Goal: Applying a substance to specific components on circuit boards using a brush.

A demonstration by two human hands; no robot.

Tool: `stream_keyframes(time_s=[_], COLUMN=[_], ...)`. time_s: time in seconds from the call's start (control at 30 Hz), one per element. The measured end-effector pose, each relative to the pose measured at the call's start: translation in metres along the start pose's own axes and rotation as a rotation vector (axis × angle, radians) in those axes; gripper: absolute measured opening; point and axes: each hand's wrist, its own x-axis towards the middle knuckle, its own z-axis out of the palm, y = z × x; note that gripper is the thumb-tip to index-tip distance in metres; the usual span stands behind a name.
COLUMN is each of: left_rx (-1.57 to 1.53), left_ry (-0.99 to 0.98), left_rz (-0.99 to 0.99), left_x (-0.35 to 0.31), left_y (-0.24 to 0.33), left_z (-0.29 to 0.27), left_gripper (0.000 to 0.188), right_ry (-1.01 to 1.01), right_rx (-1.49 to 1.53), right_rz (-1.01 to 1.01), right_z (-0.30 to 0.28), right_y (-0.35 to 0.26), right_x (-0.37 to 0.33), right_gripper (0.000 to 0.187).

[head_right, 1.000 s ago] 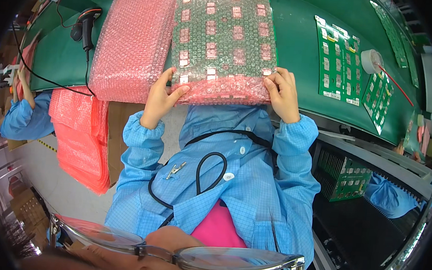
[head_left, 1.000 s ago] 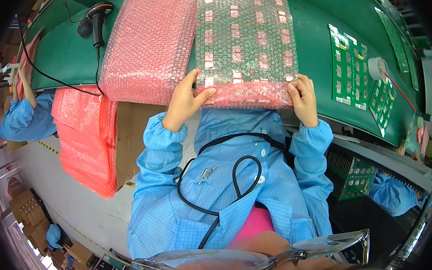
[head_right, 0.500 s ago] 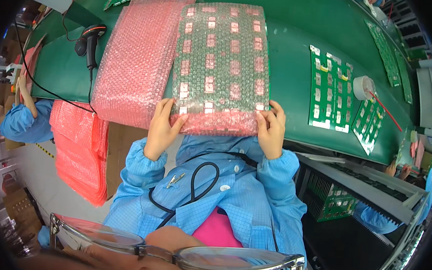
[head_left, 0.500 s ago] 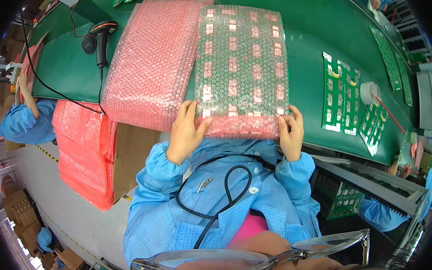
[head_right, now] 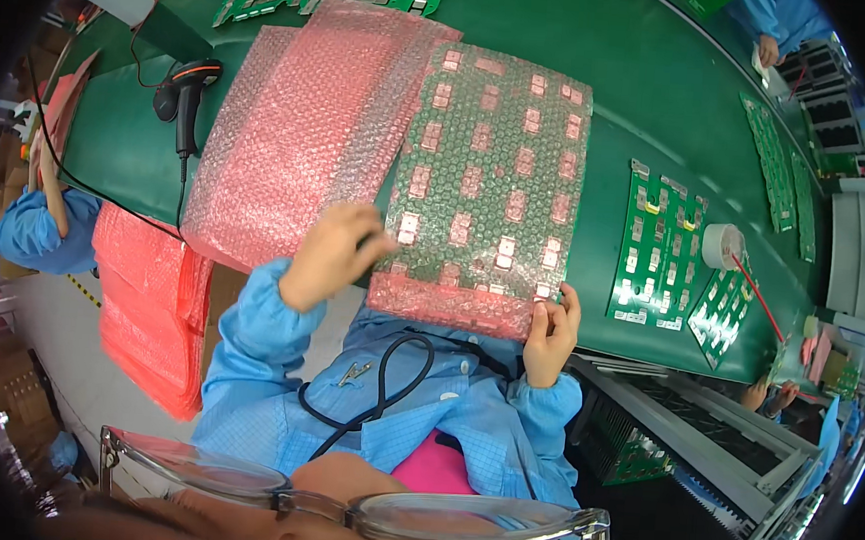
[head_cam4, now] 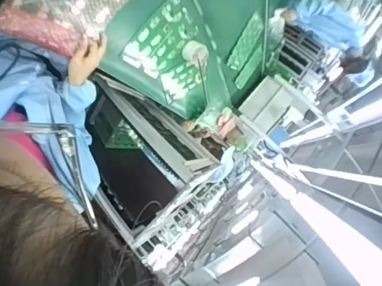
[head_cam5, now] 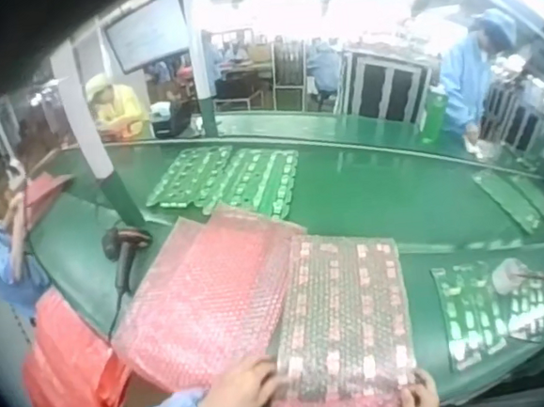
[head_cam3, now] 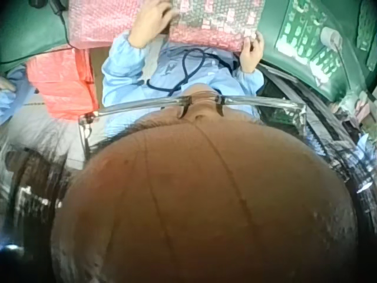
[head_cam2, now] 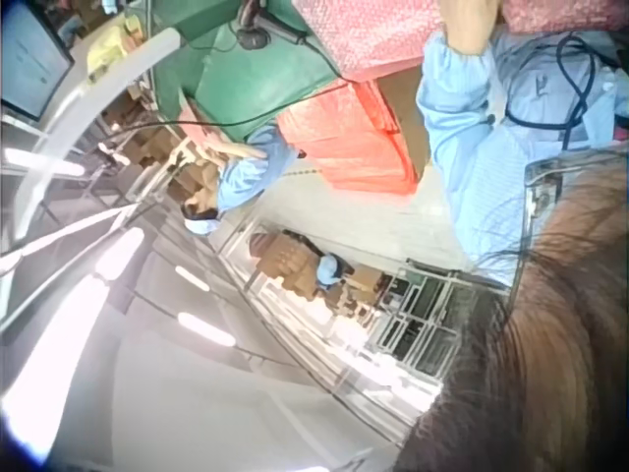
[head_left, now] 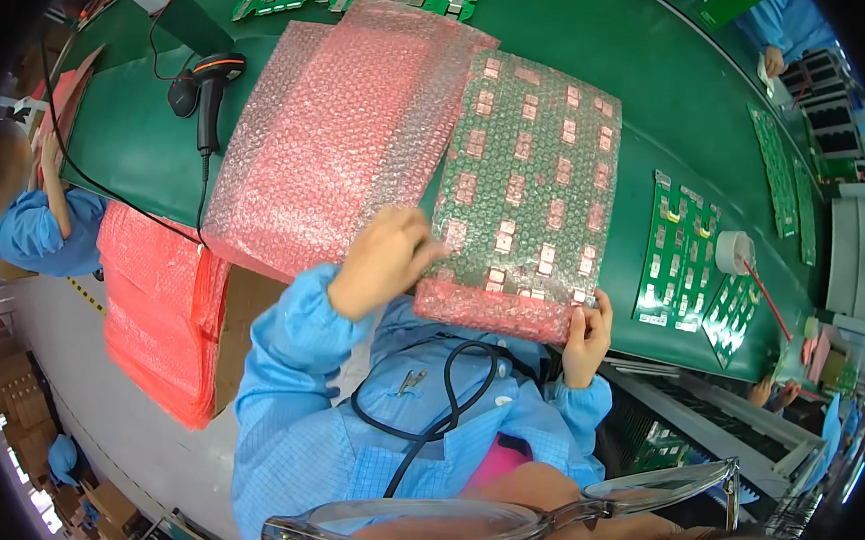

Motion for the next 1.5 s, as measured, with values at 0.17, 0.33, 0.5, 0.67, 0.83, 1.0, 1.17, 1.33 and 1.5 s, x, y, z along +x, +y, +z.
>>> stream_keyframes(time_s=[0.17, 0.33, 0.5, 0.67, 0.83, 1.0, 1.17, 1.33, 1.5], left_rx=[0.604, 0.435, 0.544, 0.612, 0.543, -0.019, -0.297, -0.375, -0.412], left_ry=[0.41, 0.505, 0.828, 0.885, 0.178, 0.232, 0.215, 0.199, 0.248], left_rz=[-0.163, -0.208, -0.272, -0.208, -0.336, 0.077, -0.045, -0.163, -0.18], left_x=[0.043, 0.032, -0.011, -0.023, -0.021, 0.019, 0.123, 0.145, 0.142], left_y=[-0.038, -0.054, -0.041, -0.042, -0.043, -0.02, -0.02, -0.035, -0.034], left_z=[0.01, -0.012, -0.073, -0.093, -0.089, -0.071, 0.0, 0.042, 0.036], left_gripper=[0.03, 0.017, 0.017, 0.017, 0.032, 0.042, 0.065, 0.076, 0.074], right_ry=[-0.015, -0.004, -0.008, 0.008, 0.014, 0.029, 0.026, 0.055, 0.056], right_rx=[-0.034, -0.066, -0.076, -0.083, -0.105, -0.125, -0.086, -0.115, -0.097], right_rz=[-0.016, -0.015, -0.014, -0.056, -0.059, -0.052, -0.025, -0.011, -0.044], right_z=[-0.001, 0.001, 0.001, 0.002, 0.003, 0.002, 0.001, 0.001, -0.001], right_y=[-0.002, -0.004, -0.003, -0.003, -0.004, -0.006, -0.01, -0.013, -0.013], right_x=[0.001, 0.001, 0.0, -0.001, -0.002, -0.001, -0.002, -0.001, 0.0], right_gripper=[0.013, 0.014, 0.015, 0.017, 0.016, 0.015, 0.013, 0.015, 0.012])
